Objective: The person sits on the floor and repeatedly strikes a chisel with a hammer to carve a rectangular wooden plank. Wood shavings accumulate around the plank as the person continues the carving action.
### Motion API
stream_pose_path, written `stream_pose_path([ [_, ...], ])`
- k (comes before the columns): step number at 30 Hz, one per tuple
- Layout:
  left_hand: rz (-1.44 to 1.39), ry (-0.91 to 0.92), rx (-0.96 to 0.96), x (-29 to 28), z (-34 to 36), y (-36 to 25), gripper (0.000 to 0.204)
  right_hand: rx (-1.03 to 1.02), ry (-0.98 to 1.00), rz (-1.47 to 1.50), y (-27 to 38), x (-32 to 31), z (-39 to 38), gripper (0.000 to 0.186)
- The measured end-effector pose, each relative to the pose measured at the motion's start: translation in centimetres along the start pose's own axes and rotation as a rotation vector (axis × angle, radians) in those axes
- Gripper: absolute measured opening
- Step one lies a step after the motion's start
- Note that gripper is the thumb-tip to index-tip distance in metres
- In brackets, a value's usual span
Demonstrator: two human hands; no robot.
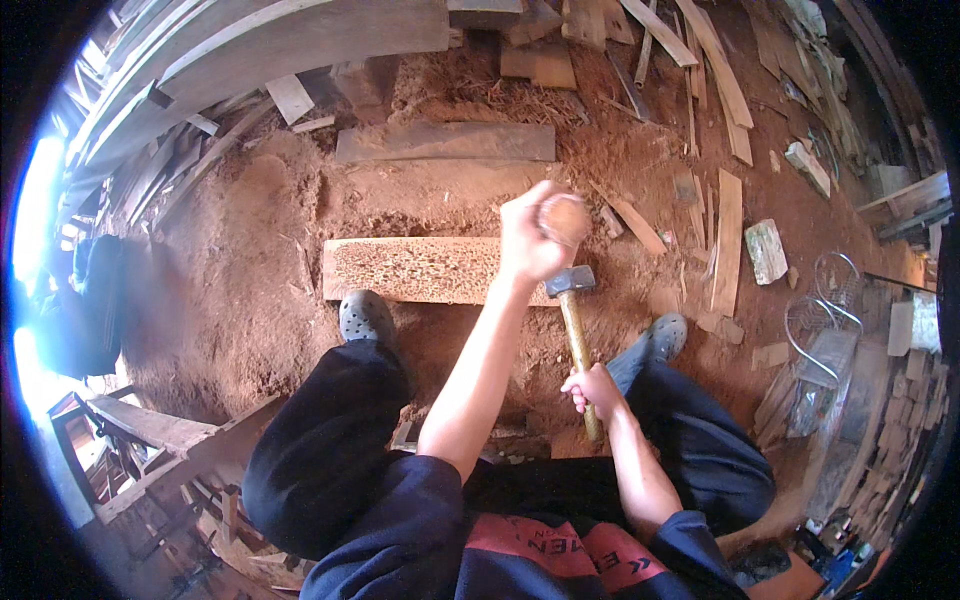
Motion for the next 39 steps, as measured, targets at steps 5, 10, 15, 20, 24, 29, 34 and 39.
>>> stream_pose_path([
  [5, -0.029, -0.066, -0.176, -3.4, -2.3, 7.6, 0.025, 0.046, -0.382, -0.465, -1.3, -0.2, 2.0, 0.020],
  [10, -0.181, -0.080, -0.269, -4.7, -4.5, 10.3, 0.025, -0.024, -0.369, -0.505, -1.8, 0.3, 2.9, 0.031],
  [15, -0.156, -0.054, -0.298, -5.0, -4.2, 10.9, 0.023, -0.089, -0.412, -0.532, -4.2, -0.4, 5.4, 0.024],
  [20, -0.056, 0.043, -0.242, -3.3, -4.8, 10.2, 0.017, -0.301, -0.569, -0.560, -2.4, -1.8, 3.4, 0.013],
  [24, 0.022, 0.098, -0.243, -2.5, -5.2, 10.8, 0.016, -0.349, -0.387, 0.003, 5.3, -1.0, -5.7, 0.015],
  [29, 0.065, 0.081, -0.146, -2.1, -5.4, 10.9, 0.017, -0.852, -0.418, 0.215, 11.3, -1.8, -15.3, 0.019],
  [34, 0.118, 0.078, -0.211, -2.5, -4.2, 9.7, 0.015, -1.125, -0.608, 0.077, 12.0, 0.0, -16.1, 0.017],
  [39, 0.076, 0.134, -0.148, -2.2, -5.7, 12.8, 0.021, -0.441, -0.765, -0.759, 7.7, 1.3, -7.9, 0.010],
])
Point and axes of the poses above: each hand's wrist, its own z-axis towards the middle knuckle, its own x-axis out of the palm, y = z × x, the point moved 2 cm from there along z, towards the middle knuckle, and after that the axes turned 12 degrees about -z, right-handed, at the moved point
